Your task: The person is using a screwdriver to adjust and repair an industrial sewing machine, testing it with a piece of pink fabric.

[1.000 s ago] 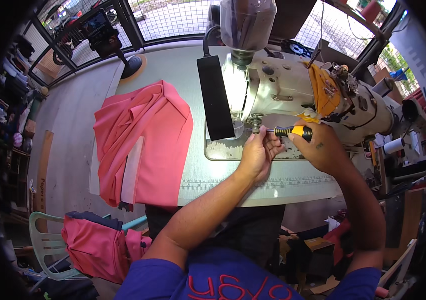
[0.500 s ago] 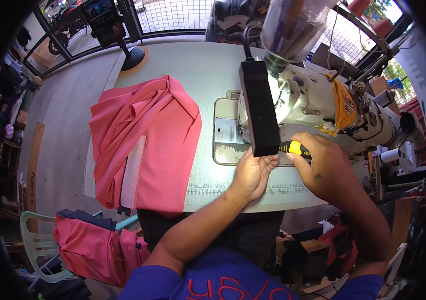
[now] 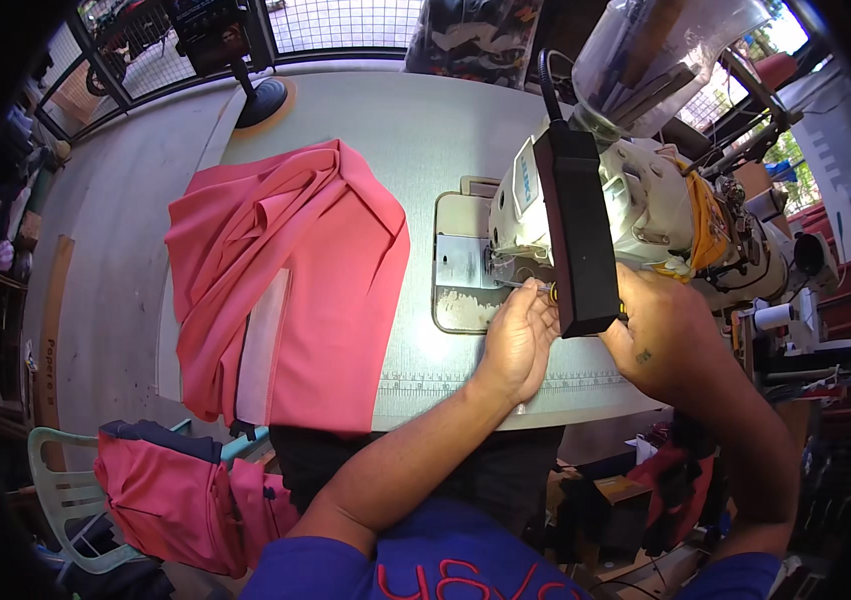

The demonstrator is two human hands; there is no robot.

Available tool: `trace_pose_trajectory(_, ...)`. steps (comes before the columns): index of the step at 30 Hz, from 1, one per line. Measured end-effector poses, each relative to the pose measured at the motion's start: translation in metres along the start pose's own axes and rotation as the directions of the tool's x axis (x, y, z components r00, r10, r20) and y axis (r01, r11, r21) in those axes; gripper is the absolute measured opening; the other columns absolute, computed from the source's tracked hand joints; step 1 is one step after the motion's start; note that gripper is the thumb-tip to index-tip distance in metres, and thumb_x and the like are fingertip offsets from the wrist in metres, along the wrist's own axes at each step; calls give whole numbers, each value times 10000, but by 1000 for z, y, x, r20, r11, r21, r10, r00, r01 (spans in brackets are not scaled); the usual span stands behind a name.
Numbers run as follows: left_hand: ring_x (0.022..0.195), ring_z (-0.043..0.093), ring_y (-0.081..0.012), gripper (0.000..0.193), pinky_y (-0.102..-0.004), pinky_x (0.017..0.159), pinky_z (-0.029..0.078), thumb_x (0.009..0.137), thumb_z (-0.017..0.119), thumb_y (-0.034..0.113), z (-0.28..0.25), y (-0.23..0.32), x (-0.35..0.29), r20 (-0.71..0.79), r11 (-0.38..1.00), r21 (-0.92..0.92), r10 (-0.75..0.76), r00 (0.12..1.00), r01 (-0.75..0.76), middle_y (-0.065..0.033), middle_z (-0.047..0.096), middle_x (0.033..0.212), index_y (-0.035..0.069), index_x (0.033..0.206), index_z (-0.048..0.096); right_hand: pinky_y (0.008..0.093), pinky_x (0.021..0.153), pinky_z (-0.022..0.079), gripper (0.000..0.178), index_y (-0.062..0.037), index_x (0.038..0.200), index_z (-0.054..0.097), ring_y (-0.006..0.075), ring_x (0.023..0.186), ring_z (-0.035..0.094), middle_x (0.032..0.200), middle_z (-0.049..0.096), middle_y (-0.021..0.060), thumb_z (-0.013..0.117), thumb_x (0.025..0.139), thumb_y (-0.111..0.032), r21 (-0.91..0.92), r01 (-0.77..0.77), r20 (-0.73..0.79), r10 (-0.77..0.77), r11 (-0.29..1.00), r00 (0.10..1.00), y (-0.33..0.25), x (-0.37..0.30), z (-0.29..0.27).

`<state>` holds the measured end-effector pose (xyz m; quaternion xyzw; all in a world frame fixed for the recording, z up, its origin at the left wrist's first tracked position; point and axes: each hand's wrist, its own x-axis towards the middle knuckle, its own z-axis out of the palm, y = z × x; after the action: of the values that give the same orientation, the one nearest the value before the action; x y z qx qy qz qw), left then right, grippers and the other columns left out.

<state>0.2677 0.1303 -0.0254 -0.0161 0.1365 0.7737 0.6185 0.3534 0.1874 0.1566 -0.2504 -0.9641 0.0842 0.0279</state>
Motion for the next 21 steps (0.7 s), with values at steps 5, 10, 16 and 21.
trace_pose_trajectory(5, 811, 517, -132, 215, -298, 801, 418, 988, 450, 304, 17, -2, 0, -90, 999, 31, 42, 995, -40, -40, 603, 932, 104, 991, 531, 459, 585, 462, 260, -12, 859, 586, 388, 647, 594, 643, 580, 192, 642, 840, -265, 78, -110, 76, 104, 991, 992, -8, 8, -3)
trace_pose_trajectory(10, 806, 505, -128, 217, -298, 786, 419, 989, 456, 308, 10, -1, 0, -23, 998, 29, 52, 998, -51, -37, 589, 918, 102, 970, 522, 457, 596, 460, 304, 3, 816, 595, 407, 657, 593, 664, 592, 211, 654, 835, -294, 104, -188, 106, 177, 977, 979, -5, 9, 1)
trace_pose_trajectory(16, 795, 500, -128, 219, -288, 773, 417, 994, 469, 305, 12, 1, -5, -49, 998, -11, 59, 997, -59, -31, 574, 903, 94, 967, 519, 477, 630, 452, 287, 17, 959, 543, 421, 733, 601, 749, 609, 232, 670, 822, -202, 225, -212, 136, 185, 951, 973, -26, 2, -20)
trace_pose_trajectory(21, 796, 495, -124, 216, -287, 771, 416, 997, 465, 303, 9, 1, -5, -55, 999, -13, 36, 998, -37, -28, 570, 897, 95, 973, 518, 485, 648, 449, 272, -6, 997, 511, 433, 780, 594, 779, 609, 234, 659, 822, -153, 177, -124, 118, 104, 976, 988, -18, -4, -14)
